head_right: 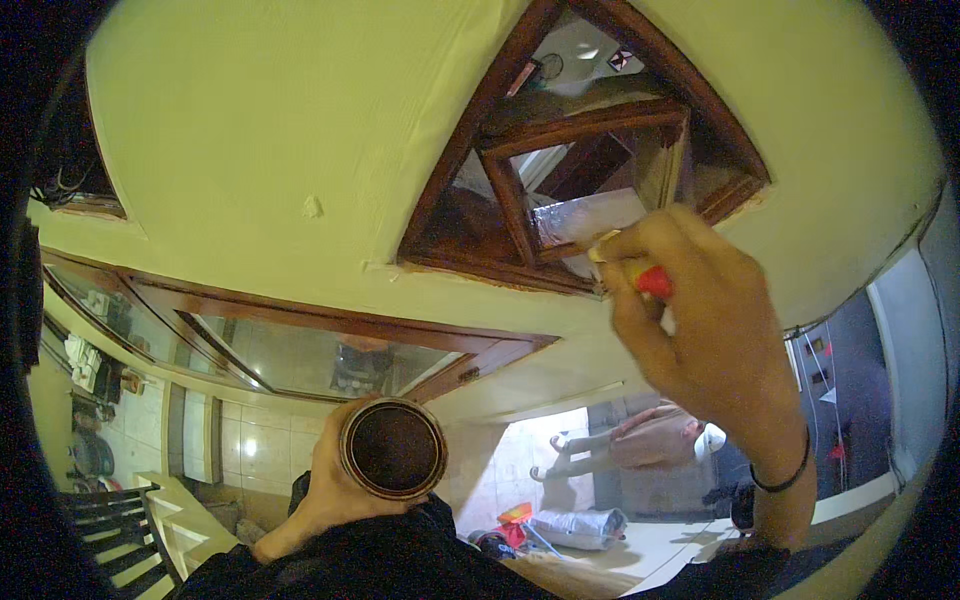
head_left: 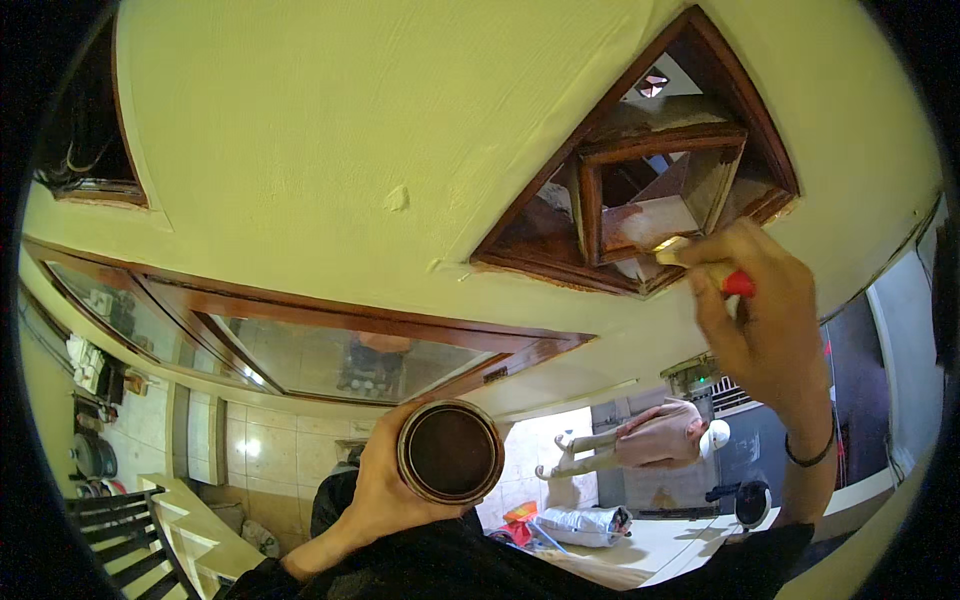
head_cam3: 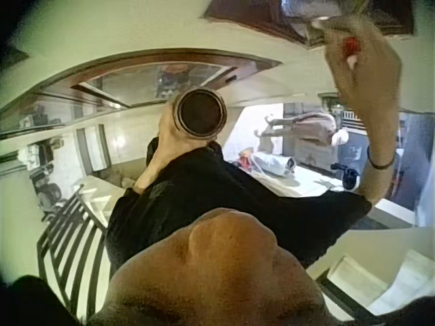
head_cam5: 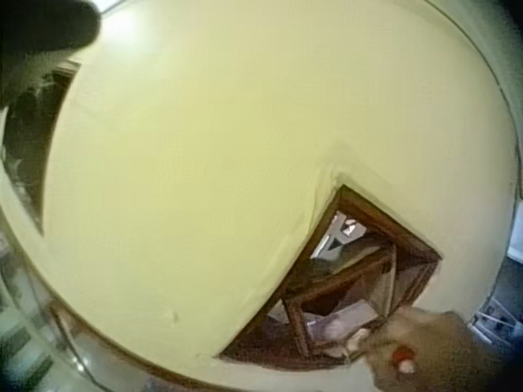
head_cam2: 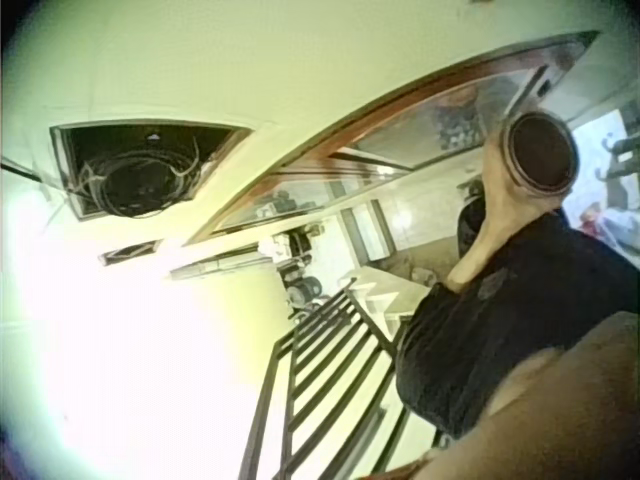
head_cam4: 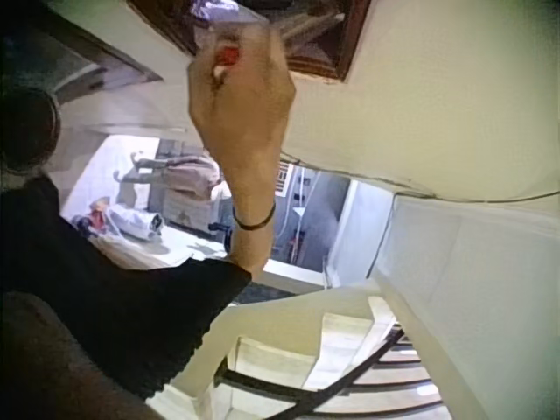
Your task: The person paints a wooden window frame with a paintbrush, repeatedly dipping the brush into a can of paint held in the other hand.
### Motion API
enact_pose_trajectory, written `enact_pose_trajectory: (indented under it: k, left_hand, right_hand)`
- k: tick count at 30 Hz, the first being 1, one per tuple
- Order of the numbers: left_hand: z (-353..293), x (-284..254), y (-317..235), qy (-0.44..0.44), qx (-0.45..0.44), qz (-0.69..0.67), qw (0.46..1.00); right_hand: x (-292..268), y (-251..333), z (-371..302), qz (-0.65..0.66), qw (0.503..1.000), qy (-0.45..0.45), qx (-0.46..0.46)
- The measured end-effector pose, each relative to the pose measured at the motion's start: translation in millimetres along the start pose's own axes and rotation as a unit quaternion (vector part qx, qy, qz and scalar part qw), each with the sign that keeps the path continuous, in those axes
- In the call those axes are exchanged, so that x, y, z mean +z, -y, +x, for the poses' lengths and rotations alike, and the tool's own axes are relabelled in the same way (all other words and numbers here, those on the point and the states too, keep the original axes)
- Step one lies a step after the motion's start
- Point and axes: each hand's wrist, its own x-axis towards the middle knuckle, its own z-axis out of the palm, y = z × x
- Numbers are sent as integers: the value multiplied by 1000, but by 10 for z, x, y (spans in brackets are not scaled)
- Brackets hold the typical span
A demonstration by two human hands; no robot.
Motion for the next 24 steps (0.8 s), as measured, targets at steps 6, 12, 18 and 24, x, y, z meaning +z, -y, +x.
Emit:
enact_pose_trajectory:
  k: [6, 12, 18, 24]
  left_hand:
    - [-45, 54, 36, -10, -19, -42, 999]
    - [-47, 22, 33, -7, -4, 31, 999]
    - [-55, 54, 84, -3, -14, -40, 999]
    - [-59, 50, 125, -19, -10, -9, 1000]
  right_hand:
    - [27, -55, 111, -32, 999, -37, 18]
    - [-108, 71, 87, -4, 998, -14, 69]
    - [147, -102, 101, -62, 997, -41, -31]
    - [-109, 99, 121, -7, 997, -47, 69]
